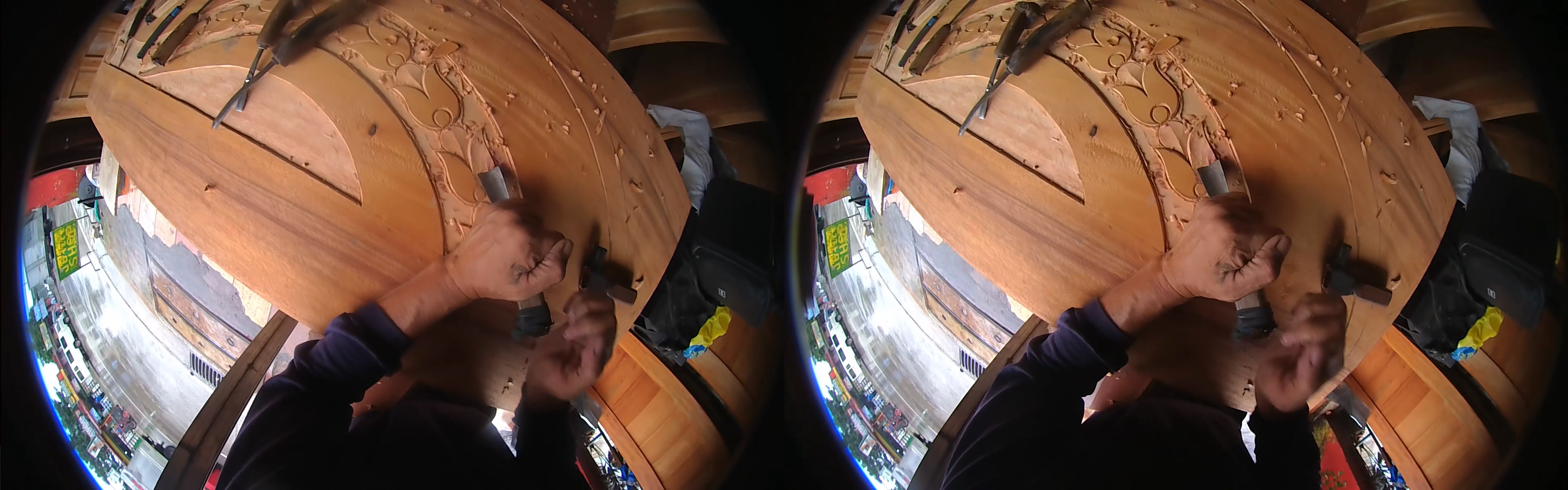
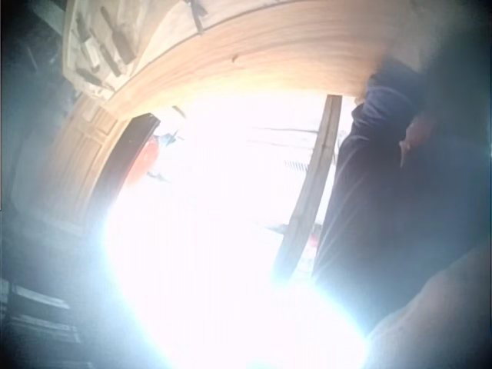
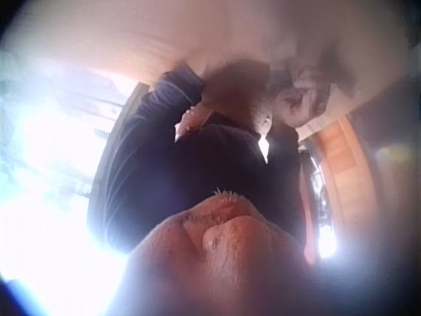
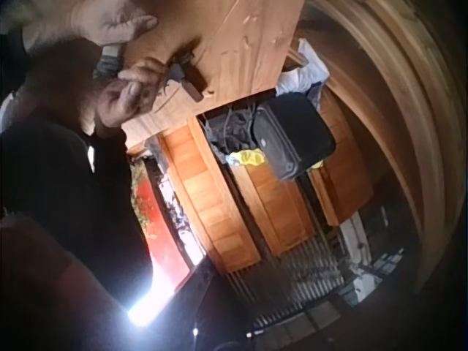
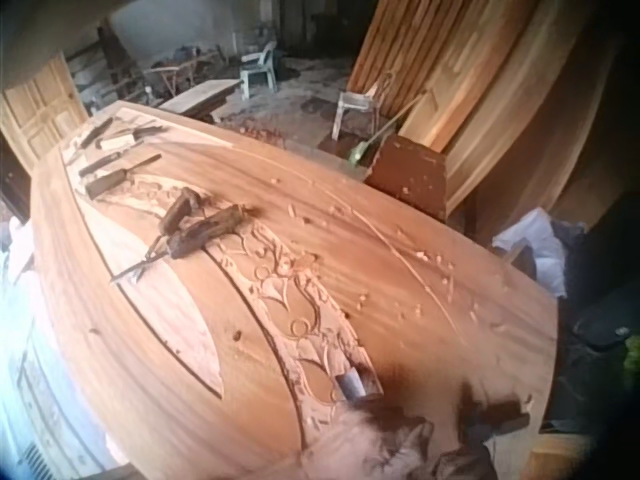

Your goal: The person carves decorative patterns into a large wooden door using a chisel and hammer.

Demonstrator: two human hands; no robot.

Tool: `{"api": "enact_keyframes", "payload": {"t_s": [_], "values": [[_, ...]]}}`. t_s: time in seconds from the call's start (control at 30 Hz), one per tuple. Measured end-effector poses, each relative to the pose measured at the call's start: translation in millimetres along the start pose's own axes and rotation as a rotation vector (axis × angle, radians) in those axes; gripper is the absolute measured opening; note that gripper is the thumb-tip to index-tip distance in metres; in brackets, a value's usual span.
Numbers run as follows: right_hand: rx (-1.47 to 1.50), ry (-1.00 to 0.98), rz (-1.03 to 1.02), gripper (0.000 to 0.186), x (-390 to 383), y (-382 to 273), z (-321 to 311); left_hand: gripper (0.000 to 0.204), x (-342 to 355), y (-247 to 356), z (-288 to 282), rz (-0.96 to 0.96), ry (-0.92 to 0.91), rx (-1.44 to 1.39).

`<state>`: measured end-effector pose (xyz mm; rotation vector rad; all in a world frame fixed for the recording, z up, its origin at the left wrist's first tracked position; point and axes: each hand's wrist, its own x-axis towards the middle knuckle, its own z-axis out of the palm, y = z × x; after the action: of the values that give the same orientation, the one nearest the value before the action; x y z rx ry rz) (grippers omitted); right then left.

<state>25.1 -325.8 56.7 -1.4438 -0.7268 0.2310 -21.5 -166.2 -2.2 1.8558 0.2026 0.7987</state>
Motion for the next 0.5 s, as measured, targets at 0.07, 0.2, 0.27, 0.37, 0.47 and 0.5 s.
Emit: {"api": "enact_keyframes", "payload": {"t_s": [0.07, 0.2, 0.27, 0.37, 0.47, 0.5], "values": [[-0.025, -0.140, -0.028, 0.030, 0.8, 2.3, -17.8, 0.025, 2.5, 1.6, 5.8, -0.009, 0.043, -0.011], [-0.357, -0.193, -0.143, 0.020, 11.6, 30.6, 10.2, 0.026, 6.2, -15.4, 1.6, -0.033, 0.029, 0.064], [-0.202, -0.137, -0.106, 0.016, 15.6, 24.4, 15.2, 0.026, 5.4, -10.1, -1.9, 0.017, -0.028, 0.074], [-0.144, -0.041, 0.011, 0.032, -8.2, 14.2, 6.6, 0.028, 1.5, 0.2, -3.7, 0.029, 0.028, 0.048], [-0.011, -0.094, 0.028, 0.031, -9.8, 18.8, -5.7, 0.028, 4.4, -1.5, -2.1, 0.014, 0.010, 0.025], [-0.197, -0.111, -0.058, 0.029, -4.6, 30.8, -4.3, 0.028, 5.8, -1.5, -1.7, 0.014, 0.008, 0.022]]}}
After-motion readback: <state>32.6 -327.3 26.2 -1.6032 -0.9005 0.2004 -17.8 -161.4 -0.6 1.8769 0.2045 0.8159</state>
